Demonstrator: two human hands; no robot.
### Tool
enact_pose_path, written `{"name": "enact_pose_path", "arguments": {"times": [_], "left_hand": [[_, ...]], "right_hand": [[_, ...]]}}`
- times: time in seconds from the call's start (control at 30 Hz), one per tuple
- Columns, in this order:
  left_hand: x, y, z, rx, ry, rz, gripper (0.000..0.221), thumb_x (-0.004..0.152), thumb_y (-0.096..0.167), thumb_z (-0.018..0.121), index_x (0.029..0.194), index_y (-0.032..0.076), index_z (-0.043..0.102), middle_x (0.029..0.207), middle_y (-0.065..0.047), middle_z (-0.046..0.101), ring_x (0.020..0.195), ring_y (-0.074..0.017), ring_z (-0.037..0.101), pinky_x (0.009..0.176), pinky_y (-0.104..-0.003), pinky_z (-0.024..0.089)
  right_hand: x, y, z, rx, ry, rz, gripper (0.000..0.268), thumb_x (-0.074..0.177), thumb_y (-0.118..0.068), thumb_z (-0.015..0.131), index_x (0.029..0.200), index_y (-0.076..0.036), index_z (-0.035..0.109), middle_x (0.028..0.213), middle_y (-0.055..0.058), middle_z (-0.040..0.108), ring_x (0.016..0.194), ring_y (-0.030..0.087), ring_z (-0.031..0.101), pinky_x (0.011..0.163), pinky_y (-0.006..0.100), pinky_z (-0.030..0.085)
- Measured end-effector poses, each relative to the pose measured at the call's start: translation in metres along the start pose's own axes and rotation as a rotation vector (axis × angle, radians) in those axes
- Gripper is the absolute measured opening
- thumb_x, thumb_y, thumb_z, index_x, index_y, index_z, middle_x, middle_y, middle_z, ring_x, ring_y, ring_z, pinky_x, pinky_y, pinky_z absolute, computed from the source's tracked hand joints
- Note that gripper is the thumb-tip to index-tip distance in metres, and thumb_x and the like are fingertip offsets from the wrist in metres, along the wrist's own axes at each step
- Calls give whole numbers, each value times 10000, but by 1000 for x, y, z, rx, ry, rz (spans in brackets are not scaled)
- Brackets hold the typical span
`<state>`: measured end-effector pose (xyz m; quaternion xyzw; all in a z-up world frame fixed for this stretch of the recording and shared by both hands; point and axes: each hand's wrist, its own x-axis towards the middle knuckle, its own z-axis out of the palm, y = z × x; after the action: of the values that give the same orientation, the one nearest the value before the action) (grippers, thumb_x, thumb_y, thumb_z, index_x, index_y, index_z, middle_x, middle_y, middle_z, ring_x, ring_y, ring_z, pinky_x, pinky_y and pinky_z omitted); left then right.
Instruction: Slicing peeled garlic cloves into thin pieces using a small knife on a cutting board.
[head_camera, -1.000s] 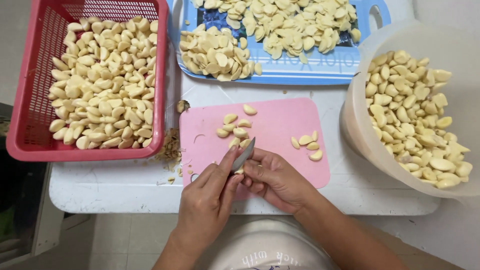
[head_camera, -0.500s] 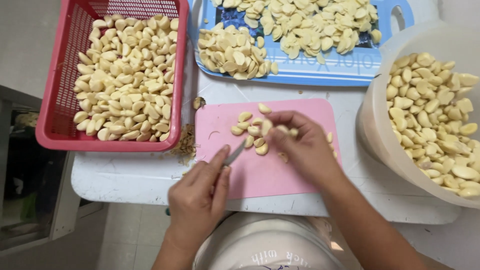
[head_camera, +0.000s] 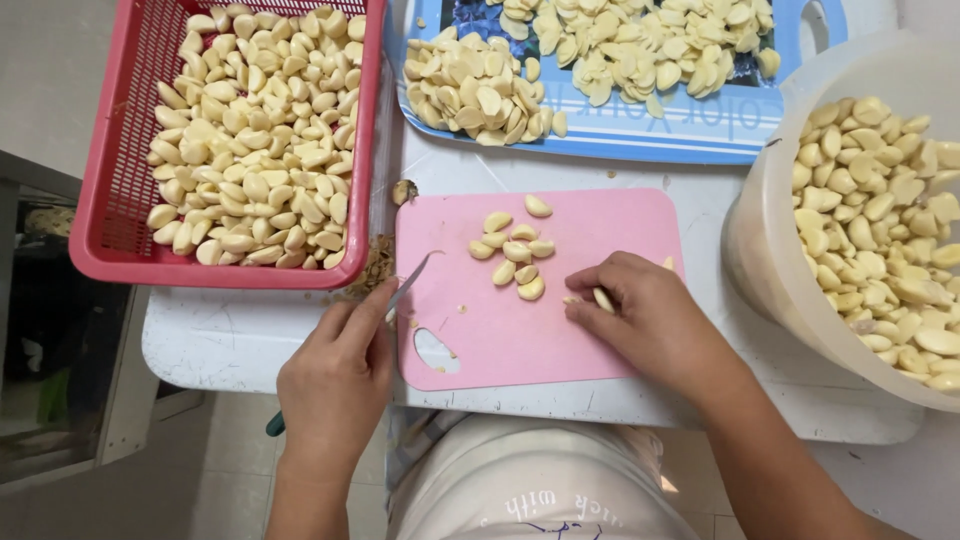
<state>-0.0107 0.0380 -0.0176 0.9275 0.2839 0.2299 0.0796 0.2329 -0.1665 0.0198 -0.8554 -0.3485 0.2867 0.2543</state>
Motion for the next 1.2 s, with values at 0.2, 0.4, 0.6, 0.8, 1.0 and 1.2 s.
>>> {"name": "enact_pose_path", "arguments": {"times": [0.2,0.4,0.6,0.8,1.0,1.2], "left_hand": [[3,18,-11,-60,-96,-31,470,1007,244,700,1465,157,644,1074,-46,685,692,-247,671,456,-445,543],[2,65,-11,-477,-228,97,474,1052,161,586,1519,95,536,994,-74,707,751,-279,672,600,-464,534],[14,95,-12,-724,-206,145,424,1094,139,535,1509,47,526,1081,-109,743,890,-286,721,741,-423,569],[13,98,-6,-794,-145,146,413,1100,111,532,1506,34,516,1227,-122,765,1004,-274,744,855,-391,592],[10,97,4,-768,-84,169,410,1123,147,531,1506,2,514,1279,-129,744,1020,-289,729,866,-406,585],[7,93,8,-742,-90,175,444,1135,165,541,1551,21,480,1074,-93,730,913,-275,678,821,-404,561]], "right_hand": [[-11,-3,12,144,81,-67,107,939,-199,741,1009,-167,816,1026,-35,770,827,114,647,734,269,468],[-14,-18,23,636,88,226,219,966,-134,745,1161,-80,827,804,75,763,701,121,645,720,239,545],[-8,39,48,1274,-48,175,257,983,-15,667,1222,20,756,1065,183,799,906,242,756,881,350,638],[-16,30,54,1309,-20,168,283,894,41,745,1176,18,747,1028,188,798,914,274,769,922,382,651],[-19,27,64,1222,3,-12,242,821,31,832,1055,-10,784,1080,95,781,989,215,737,942,343,618],[-23,5,52,989,52,15,254,812,-31,846,1058,14,797,1031,97,798,935,168,720,857,291,610]]}}
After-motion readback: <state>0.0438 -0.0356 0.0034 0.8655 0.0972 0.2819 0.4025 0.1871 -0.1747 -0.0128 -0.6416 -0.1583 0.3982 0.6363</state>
